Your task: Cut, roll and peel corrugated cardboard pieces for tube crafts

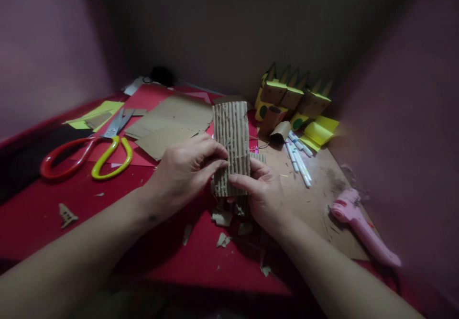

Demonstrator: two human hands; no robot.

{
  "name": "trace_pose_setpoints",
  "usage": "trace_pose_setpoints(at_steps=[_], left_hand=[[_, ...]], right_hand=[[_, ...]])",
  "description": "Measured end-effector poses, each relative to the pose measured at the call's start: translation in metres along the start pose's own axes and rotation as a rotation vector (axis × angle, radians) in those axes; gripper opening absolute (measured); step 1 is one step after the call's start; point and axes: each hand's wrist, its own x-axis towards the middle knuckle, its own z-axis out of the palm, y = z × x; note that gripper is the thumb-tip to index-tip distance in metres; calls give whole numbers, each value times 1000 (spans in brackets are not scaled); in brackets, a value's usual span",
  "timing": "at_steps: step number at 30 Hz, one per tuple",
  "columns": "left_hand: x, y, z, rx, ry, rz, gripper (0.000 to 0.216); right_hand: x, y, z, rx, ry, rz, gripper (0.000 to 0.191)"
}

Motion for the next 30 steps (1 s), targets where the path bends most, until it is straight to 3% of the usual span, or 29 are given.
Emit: trace_pose_setpoints(at_steps=[4, 12, 16, 22, 30], left_hand=[[0, 3, -1, 3, 17, 81, 11], [5, -1, -8, 44, -150, 80, 15], [4, -8, -8, 64, -143, 128, 13], [7, -5, -10, -6, -127, 35, 3], [4, -6, -4, 203, -127, 184, 15]], right_hand=[[0, 0, 0, 9, -9, -4, 17], [-1, 0, 1, 27, -46, 53, 16], [0, 0, 0, 44, -66, 58, 15], [1, 1, -2, 39, -56, 44, 15], [4, 2, -3, 51, -58, 63, 16]])
